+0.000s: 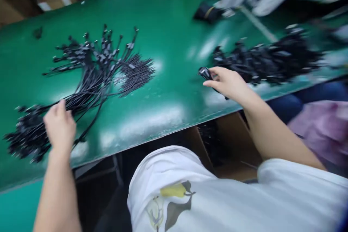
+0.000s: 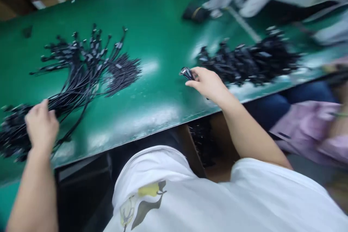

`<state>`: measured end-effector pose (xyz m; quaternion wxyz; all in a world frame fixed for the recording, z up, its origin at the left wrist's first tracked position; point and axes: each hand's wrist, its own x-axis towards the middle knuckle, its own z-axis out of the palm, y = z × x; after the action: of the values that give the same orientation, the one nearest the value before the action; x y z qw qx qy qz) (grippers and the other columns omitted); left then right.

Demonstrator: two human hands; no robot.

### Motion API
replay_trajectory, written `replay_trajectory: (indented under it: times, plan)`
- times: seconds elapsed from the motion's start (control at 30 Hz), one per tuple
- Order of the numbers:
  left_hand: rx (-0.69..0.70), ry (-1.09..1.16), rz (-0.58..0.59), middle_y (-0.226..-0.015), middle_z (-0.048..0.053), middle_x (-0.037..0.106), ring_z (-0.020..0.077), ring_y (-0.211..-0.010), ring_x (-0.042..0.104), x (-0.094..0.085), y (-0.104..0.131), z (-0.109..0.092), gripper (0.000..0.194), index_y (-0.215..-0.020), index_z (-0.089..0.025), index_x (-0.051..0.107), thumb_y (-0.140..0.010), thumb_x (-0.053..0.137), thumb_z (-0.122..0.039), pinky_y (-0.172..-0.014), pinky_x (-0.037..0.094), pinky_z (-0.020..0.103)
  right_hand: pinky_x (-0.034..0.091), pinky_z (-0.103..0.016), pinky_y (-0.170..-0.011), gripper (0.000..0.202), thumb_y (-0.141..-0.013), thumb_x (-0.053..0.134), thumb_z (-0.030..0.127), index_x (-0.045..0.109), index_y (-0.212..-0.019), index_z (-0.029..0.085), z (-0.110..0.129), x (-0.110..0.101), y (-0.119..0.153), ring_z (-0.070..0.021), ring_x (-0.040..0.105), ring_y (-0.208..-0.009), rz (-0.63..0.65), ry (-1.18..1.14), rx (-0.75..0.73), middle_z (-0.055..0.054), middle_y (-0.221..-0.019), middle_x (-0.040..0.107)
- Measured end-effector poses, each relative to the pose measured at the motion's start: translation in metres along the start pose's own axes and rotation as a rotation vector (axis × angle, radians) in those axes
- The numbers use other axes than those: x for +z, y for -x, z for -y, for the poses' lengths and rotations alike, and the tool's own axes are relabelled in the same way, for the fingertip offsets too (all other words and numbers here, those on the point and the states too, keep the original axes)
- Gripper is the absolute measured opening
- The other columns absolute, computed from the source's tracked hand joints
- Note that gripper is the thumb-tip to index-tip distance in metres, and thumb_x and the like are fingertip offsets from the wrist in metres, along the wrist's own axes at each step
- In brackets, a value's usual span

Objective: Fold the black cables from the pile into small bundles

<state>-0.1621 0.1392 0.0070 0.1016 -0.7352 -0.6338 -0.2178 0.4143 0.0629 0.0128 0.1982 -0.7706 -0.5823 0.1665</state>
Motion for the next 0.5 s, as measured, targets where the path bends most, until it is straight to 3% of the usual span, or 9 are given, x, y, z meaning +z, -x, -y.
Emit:
replay_trajectory:
  times: [0.07, 0.13, 0.23, 0.33, 0.43, 0.5]
  plan:
    - [0.076, -0.001, 0.062, -0.13, 0.02, 0.062, 0.0434, -0.112, 0.055, 0.008, -0.022, 0.009, 0.059, -0.145, -0.029, 0.047, -0.089, 0.035, -0.043, -0.091, 0.042, 0.064, 0.045, -0.038, -0.091, 0.042, -0.087, 0.065, 0.031, 0.062, -0.125, 0.011, -0.016, -0.033, -0.006, -0.0273, 0.062, -0.102, -0.175, 0.168, 0.019, -0.015, -0.113, 0.066]
    - [0.09, 0.011, 0.146, -0.108, 0.017, 0.069, 0.0412, -0.096, 0.057, 0.014, -0.039, 0.016, 0.056, -0.138, -0.036, 0.053, -0.088, 0.031, -0.046, -0.079, 0.045, 0.06, 0.04, -0.036, -0.095, 0.048, -0.098, 0.047, 0.037, 0.056, -0.133, 0.005, -0.028, -0.059, -0.012, -0.0276, 0.057, -0.117, -0.323, 0.293, 0.087, -0.02, -0.123, 0.06]
    - [0.041, -0.011, 0.213, -0.073, 0.01, 0.062, 0.031, -0.07, 0.048, 0.018, -0.053, 0.023, 0.041, -0.108, -0.04, 0.065, -0.086, 0.031, -0.048, -0.065, 0.042, 0.046, 0.037, -0.036, -0.092, 0.061, -0.102, 0.03, 0.042, 0.052, -0.133, -0.006, -0.043, -0.076, -0.023, -0.0285, 0.052, -0.124, -0.348, 0.39, 0.277, -0.03, -0.127, 0.054]
    - [0.052, -0.016, 0.186, -0.064, 0.006, 0.052, 0.0243, -0.065, 0.041, 0.014, -0.056, 0.026, 0.03, -0.091, -0.033, 0.063, -0.083, 0.037, -0.046, -0.067, 0.041, 0.04, 0.036, -0.042, -0.084, 0.064, -0.099, 0.046, 0.048, 0.056, -0.127, -0.008, -0.05, -0.069, -0.031, -0.0324, 0.051, -0.123, -0.3, 0.445, 0.375, -0.038, -0.126, 0.051]
    - [0.057, -0.055, 0.277, -0.068, 0.007, 0.052, 0.0227, -0.068, 0.041, 0.008, -0.057, 0.025, 0.029, -0.089, -0.024, 0.063, -0.084, 0.04, -0.043, -0.073, 0.045, 0.04, 0.036, -0.048, -0.081, 0.061, -0.089, 0.067, 0.043, 0.059, -0.129, -0.002, -0.048, -0.052, -0.039, -0.0369, 0.051, -0.123, -0.497, 0.515, 0.393, -0.04, -0.127, 0.051]
    - [0.036, -0.092, 0.33, -0.082, 0.011, 0.059, 0.0245, -0.079, 0.048, 0.006, -0.061, 0.025, 0.026, -0.088, -0.02, 0.062, -0.085, 0.044, -0.039, -0.081, 0.046, 0.041, 0.04, -0.047, -0.078, 0.054, -0.089, 0.068, 0.039, 0.061, -0.13, 0.005, -0.04, -0.04, -0.049, -0.0338, 0.054, -0.121, -0.609, 0.535, 0.199, -0.034, -0.125, 0.057]
